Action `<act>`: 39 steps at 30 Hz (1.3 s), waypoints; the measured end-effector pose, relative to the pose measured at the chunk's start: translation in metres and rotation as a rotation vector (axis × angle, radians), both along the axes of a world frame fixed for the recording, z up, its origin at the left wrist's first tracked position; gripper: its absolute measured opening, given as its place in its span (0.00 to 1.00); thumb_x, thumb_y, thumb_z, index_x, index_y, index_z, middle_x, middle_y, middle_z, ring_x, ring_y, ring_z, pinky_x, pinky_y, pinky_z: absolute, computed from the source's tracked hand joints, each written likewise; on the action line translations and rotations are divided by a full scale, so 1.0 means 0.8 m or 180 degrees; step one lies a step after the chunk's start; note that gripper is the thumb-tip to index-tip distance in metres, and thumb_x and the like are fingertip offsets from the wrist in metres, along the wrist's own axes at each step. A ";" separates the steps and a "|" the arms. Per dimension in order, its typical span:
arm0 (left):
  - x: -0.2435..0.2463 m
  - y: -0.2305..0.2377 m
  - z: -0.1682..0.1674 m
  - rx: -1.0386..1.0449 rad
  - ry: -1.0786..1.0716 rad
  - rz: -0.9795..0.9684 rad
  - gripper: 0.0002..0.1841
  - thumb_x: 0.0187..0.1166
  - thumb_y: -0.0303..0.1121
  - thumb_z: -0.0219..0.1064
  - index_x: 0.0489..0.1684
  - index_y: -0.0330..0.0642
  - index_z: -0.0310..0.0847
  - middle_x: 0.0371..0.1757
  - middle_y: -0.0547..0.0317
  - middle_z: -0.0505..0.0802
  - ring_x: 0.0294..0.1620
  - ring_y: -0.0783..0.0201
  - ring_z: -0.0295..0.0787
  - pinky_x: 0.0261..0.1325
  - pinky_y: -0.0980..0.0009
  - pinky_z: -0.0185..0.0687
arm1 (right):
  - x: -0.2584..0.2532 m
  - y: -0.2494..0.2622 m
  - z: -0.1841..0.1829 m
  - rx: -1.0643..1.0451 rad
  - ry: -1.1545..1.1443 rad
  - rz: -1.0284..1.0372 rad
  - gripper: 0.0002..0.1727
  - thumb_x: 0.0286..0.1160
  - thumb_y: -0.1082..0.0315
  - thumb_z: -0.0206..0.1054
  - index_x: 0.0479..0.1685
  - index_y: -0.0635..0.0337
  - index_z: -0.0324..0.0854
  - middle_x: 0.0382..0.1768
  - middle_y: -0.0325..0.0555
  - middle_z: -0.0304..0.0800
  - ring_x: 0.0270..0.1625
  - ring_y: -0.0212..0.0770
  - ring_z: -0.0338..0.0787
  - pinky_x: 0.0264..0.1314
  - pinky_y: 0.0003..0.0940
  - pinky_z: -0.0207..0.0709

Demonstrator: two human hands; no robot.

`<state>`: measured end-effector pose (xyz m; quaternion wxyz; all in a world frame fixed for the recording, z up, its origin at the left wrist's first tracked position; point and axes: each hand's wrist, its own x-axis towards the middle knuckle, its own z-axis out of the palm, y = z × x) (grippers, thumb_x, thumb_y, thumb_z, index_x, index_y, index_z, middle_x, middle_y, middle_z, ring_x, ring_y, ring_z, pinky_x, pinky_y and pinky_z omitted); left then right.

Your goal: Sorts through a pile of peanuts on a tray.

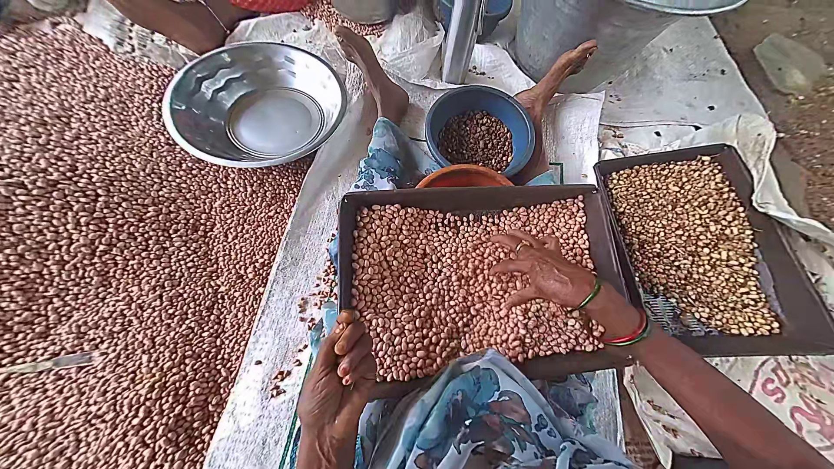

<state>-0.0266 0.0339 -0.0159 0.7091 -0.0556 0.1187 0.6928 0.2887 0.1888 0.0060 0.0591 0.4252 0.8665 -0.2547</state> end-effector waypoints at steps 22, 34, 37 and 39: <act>0.024 -0.074 -0.032 0.0804 0.2744 -0.2326 0.12 0.89 0.40 0.56 0.50 0.59 0.89 0.19 0.86 0.78 0.15 0.92 0.62 0.17 0.93 0.55 | -0.011 -0.028 -0.008 0.0480 0.1503 -0.0673 0.17 0.75 0.80 0.63 0.59 0.63 0.91 0.60 0.57 0.93 0.62 0.56 0.92 0.65 0.54 0.82; 0.006 -0.076 -0.040 0.1158 0.2513 -0.2515 0.13 0.90 0.42 0.56 0.51 0.55 0.88 0.20 0.83 0.78 0.16 0.91 0.63 0.19 0.92 0.55 | -0.090 -0.109 -0.038 -0.0117 0.0375 0.0041 0.12 0.81 0.76 0.60 0.51 0.73 0.87 0.44 0.69 0.91 0.53 0.67 0.91 0.61 0.57 0.79; -0.005 -0.078 -0.041 0.1388 0.2590 -0.2707 0.12 0.91 0.42 0.55 0.52 0.55 0.87 0.21 0.82 0.79 0.16 0.91 0.63 0.18 0.92 0.55 | -0.085 -0.093 -0.022 -0.0598 0.0142 -0.0207 0.14 0.82 0.73 0.59 0.56 0.72 0.85 0.49 0.68 0.90 0.56 0.66 0.90 0.62 0.57 0.78; -0.009 -0.079 -0.041 0.1466 0.2694 -0.2752 0.13 0.91 0.42 0.55 0.52 0.54 0.87 0.21 0.82 0.79 0.16 0.92 0.63 0.18 0.92 0.55 | -0.075 -0.084 -0.014 -0.0780 0.0341 -0.0367 0.15 0.81 0.71 0.63 0.59 0.67 0.86 0.54 0.65 0.90 0.59 0.62 0.88 0.64 0.55 0.76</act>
